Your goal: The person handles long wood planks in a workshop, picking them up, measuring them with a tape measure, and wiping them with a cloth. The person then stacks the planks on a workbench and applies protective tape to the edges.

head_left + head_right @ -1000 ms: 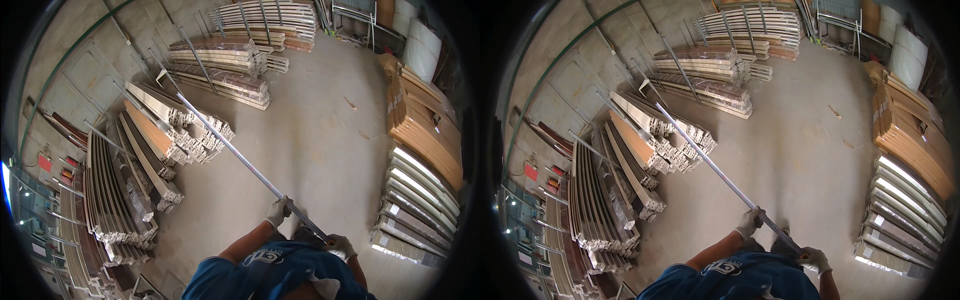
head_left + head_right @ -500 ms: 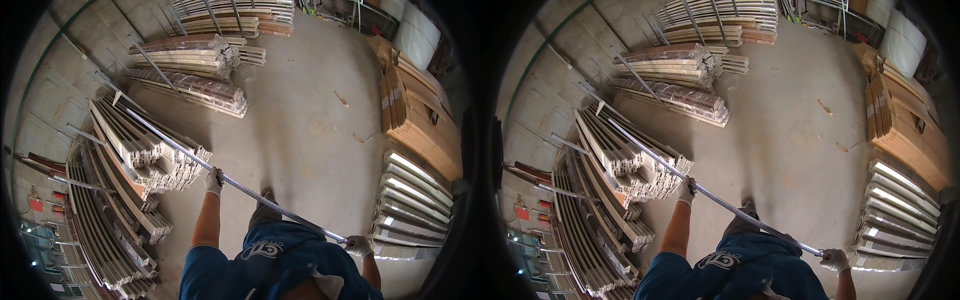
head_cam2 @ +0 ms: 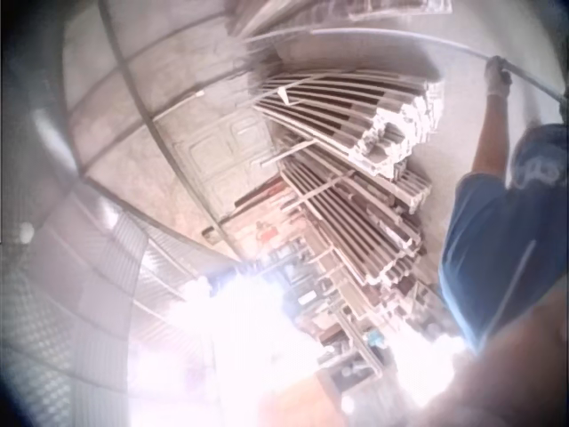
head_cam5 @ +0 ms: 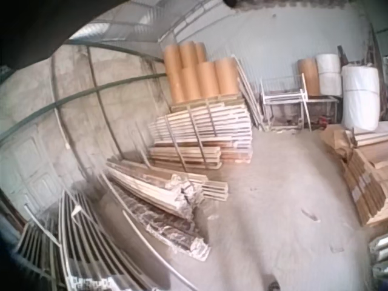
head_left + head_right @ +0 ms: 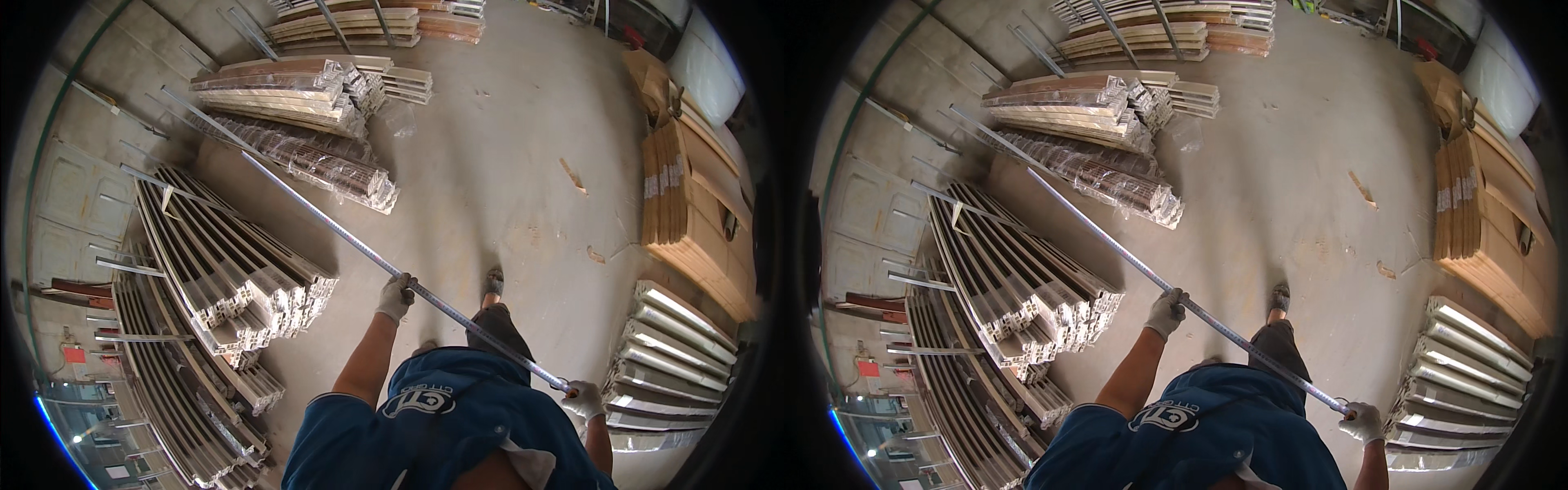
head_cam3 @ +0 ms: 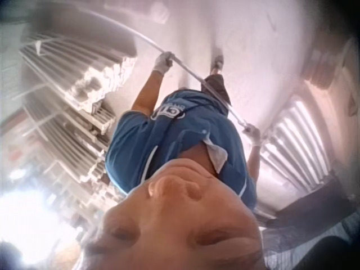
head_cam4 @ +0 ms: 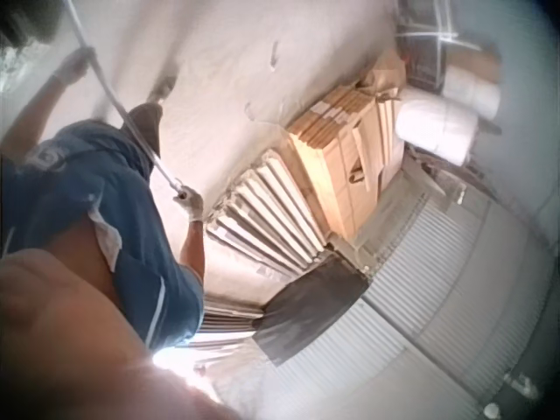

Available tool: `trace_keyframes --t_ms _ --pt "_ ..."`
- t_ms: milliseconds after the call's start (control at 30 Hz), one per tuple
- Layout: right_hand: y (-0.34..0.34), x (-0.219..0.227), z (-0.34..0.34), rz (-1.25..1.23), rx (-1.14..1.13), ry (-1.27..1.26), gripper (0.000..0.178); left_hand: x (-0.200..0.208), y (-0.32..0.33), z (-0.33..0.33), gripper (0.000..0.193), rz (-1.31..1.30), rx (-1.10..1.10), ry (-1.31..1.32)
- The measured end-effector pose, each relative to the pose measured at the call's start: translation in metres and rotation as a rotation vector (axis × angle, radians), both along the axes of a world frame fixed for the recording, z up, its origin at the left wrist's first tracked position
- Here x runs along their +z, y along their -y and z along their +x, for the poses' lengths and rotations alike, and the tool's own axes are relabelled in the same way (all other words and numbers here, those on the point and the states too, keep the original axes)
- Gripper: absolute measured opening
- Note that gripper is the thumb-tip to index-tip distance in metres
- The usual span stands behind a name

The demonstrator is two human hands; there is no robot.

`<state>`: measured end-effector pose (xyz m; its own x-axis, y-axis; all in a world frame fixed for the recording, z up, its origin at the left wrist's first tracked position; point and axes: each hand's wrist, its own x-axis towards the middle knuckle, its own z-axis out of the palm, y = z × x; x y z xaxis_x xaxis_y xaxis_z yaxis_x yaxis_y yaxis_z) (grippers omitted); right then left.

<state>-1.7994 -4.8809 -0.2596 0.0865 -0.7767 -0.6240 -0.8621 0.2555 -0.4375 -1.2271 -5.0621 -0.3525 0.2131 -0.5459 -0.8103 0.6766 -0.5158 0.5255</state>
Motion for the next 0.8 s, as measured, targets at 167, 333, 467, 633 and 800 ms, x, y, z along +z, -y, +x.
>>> trace_keyframes --t_ms 167,333,467,633,800 --pt "0.129 -0.005 -0.002 -0.057 0.067 0.026 0.032 0.018 0.104 -0.031 0.015 -0.077 0.011 -0.055" --pt "0.244 -0.005 0.034 0.020 0.047 0.146 0.030 0.015 0.180 -0.063 0.016 -0.071 -0.008 -0.021" --pt "0.332 -0.013 0.099 -0.059 0.098 0.163 0.029 0.005 0.232 -0.068 0.022 -0.141 -0.078 -0.146" --pt "0.443 -0.022 0.221 -0.169 0.232 0.169 0.031 0.012 0.288 -0.032 0.031 -0.179 -0.139 -0.214" --pt "0.519 0.000 0.348 -0.169 0.320 0.149 0.040 0.025 0.348 0.057 0.047 -0.241 0.023 0.018"
